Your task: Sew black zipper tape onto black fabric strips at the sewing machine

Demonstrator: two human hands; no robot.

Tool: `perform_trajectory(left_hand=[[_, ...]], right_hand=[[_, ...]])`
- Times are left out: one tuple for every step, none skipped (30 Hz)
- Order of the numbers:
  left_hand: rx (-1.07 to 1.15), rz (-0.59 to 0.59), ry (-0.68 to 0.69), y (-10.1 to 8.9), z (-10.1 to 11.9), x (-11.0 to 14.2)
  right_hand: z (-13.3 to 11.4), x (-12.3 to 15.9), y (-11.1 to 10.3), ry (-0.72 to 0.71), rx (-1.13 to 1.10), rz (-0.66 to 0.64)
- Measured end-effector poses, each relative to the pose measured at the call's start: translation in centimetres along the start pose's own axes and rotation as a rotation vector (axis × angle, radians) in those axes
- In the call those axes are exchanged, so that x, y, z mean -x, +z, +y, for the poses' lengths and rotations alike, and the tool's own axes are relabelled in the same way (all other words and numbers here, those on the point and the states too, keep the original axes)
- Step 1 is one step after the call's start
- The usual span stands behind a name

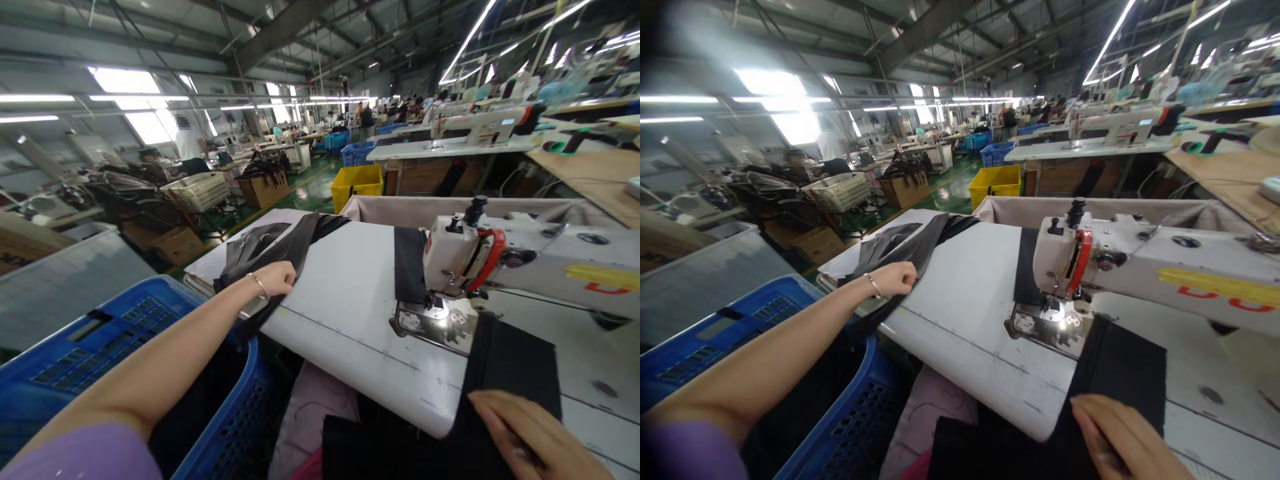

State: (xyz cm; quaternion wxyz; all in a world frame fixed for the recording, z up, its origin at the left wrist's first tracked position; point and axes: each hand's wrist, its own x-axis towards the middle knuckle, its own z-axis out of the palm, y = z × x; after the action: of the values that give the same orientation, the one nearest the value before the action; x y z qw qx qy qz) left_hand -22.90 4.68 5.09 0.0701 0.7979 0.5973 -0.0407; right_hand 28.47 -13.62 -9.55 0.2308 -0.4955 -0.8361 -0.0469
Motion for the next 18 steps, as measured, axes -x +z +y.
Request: perform_trajectory(left_hand=[[0.028,-0.034,0.076,0.8,0.9,0.9],[0.05,-0.059,0.133,1.7,1.8,2.0],[0.067,-0.066,0.169,2.8,2.6,3.0],[0.08,-0.055,0.188,3.9,3.4,4.0],[0.09,-0.033,0.199,4.9,4.2,4.8],[0.1,-0.006,0.206,5.9,4.9,5.6],[0.114,0.023,0.204,6.6,5.5,6.2],[0.131,0.053,0.189,7.2,6.2,6.5],[0.147,0.081,0.159,7.6,6.8,6.7],[0.159,0.104,0.118,7.9,7.4,6.6],[0.165,0.129,0.071,8.0,8.0,6.3],[0.164,0.157,0.029,8.2,8.6,5.8],[0.158,0.181,-0.001,8.2,9.0,5.1],[0.147,0.203,-0.017,8.3,9.4,4.3],[0.137,0.219,-0.025,8.3,9.6,3.3],[0.127,0.229,-0.028,8.2,9.7,2.3],[0.118,0.233,-0.026,8.0,9.5,1.1],[0.109,0.232,-0.023,7.7,9.1,0.0]], right_hand=[[0.3,-0.7,-0.1,0.079,0.045,0.024],[0.6,-1.4,0.0,0.153,0.096,0.045],[0.9,-2.1,0.2,0.207,0.141,0.062],[1.1,-2.6,0.4,0.235,0.175,0.075],[1.3,-3.1,0.6,0.241,0.192,0.084],[1.4,-3.3,0.9,0.226,0.194,0.083],[1.6,-3.5,1.0,0.202,0.182,0.078],[1.7,-3.6,1.0,0.181,0.162,0.076],[1.9,-3.6,1.0,0.166,0.139,0.074],[1.9,-3.6,0.8,0.156,0.116,0.073],[1.9,-3.6,0.6,0.153,0.099,0.074],[1.9,-3.6,0.4,0.157,0.09,0.079],[1.9,-3.6,0.3,0.163,0.088,0.085],[1.8,-3.7,0.1,0.164,0.089,0.089],[1.7,-3.7,0.0,0.162,0.09,0.089],[1.6,-3.7,0.0,0.159,0.09,0.086],[1.4,-3.8,0.0,0.158,0.09,0.084],[1.3,-3.8,-0.1,0.162,0.091,0.081]])
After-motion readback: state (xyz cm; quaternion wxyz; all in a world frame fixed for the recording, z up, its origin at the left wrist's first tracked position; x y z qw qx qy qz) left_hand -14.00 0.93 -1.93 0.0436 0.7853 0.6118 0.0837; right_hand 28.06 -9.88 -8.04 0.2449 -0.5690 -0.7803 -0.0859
